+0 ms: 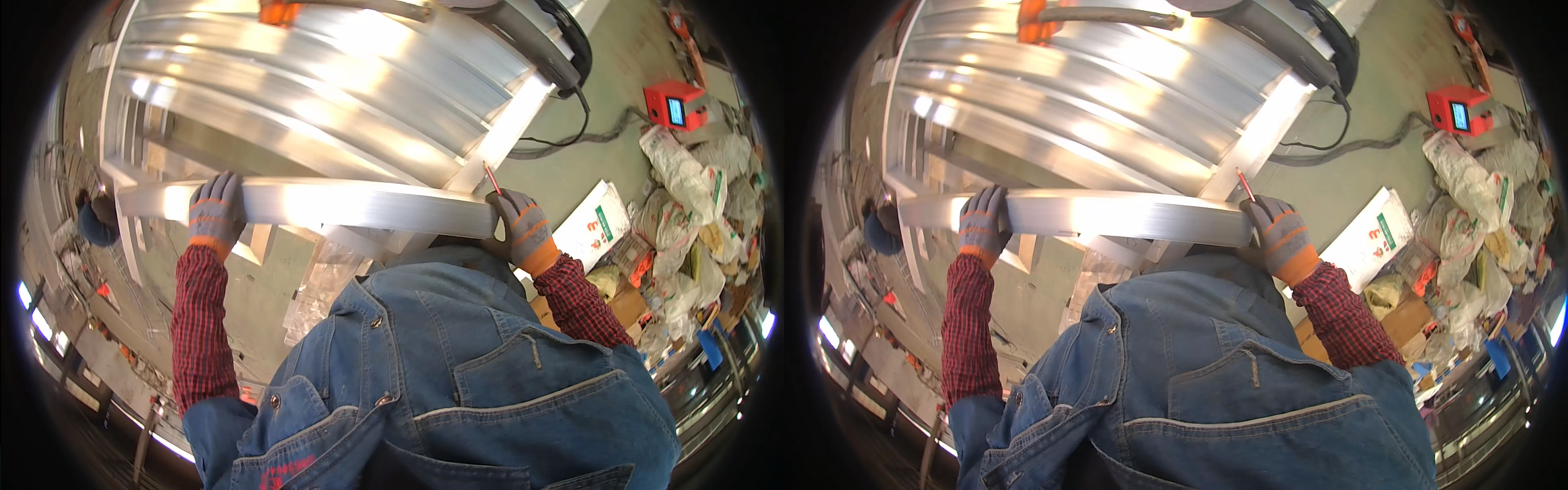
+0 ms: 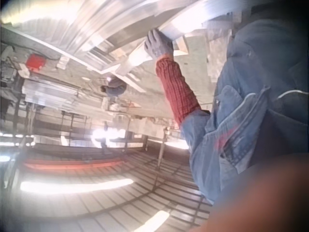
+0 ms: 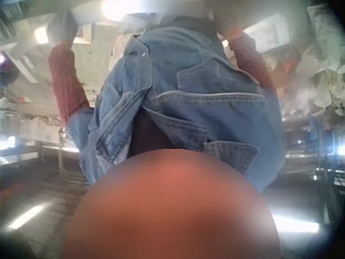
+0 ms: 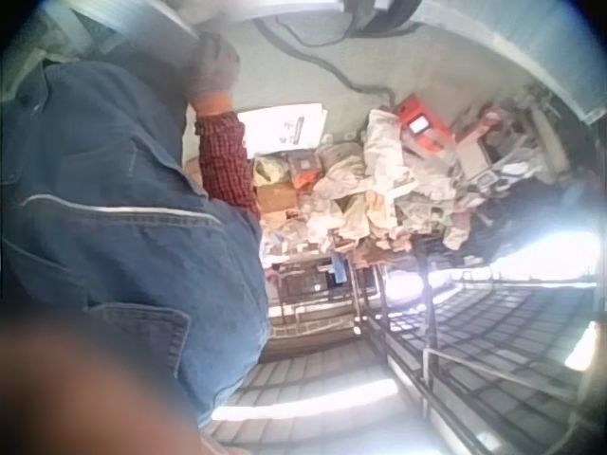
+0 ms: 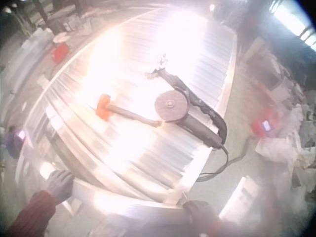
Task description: The person marks a corrugated metal sheet with a red pencil, then measures and marks a long aluminum profile using a tape measure. They position the profile on the sheet and prepare to cut it with an angle grinder.
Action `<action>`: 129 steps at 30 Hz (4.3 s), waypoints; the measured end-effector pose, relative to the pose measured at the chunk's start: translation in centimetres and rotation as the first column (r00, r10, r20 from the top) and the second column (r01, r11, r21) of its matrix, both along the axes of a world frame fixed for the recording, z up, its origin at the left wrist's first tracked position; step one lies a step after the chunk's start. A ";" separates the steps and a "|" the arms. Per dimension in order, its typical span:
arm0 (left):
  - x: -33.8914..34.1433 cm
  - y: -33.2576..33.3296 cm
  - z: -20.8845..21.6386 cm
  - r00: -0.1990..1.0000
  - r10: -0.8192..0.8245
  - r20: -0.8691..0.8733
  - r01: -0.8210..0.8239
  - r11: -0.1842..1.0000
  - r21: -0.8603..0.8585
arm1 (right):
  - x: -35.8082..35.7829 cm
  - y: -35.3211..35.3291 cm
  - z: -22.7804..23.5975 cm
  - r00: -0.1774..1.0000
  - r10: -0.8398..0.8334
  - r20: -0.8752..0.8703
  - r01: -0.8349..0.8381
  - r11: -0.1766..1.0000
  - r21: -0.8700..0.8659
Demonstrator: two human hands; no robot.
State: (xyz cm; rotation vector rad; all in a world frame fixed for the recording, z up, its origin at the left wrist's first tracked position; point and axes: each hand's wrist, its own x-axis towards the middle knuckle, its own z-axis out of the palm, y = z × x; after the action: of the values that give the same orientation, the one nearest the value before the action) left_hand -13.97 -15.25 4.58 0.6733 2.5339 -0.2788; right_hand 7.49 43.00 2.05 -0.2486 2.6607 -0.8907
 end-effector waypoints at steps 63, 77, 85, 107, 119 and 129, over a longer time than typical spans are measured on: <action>1.1 4.1 -0.2 0.980 0.186 -0.070 -0.195 0.969 -0.152 | -1.9 -4.8 -0.4 0.987 0.141 -0.079 -0.108 0.939 0.327; 1.3 3.8 1.4 0.989 0.146 -0.038 -0.149 0.987 -0.063 | -1.8 -4.8 -0.6 0.992 0.110 -0.056 -0.090 0.956 0.281; 1.3 3.7 1.2 0.988 0.155 -0.029 -0.156 0.985 -0.068 | -1.6 -4.3 -0.9 0.979 0.155 -0.134 -0.117 0.959 0.257; 2.5 3.4 0.3 0.976 0.182 -0.117 -0.185 0.983 -0.017 | -1.9 -4.4 -0.4 0.961 0.221 -0.166 -0.176 0.952 0.250; 2.8 3.9 2.7 0.852 0.232 -0.469 -0.198 0.973 0.120 | -4.4 -8.9 2.0 0.955 0.158 -0.252 -0.128 0.983 0.133; 27.6 2.5 2.3 0.411 0.883 -0.227 -0.560 0.441 0.701 | -17.9 -11.0 -1.0 0.963 -0.121 -0.242 0.184 0.948 0.260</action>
State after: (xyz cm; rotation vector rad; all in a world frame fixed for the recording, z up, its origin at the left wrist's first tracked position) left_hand 13.62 -12.77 6.85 -0.6323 3.2018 0.7063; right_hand -10.41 31.96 1.10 -0.0764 3.0078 -0.5417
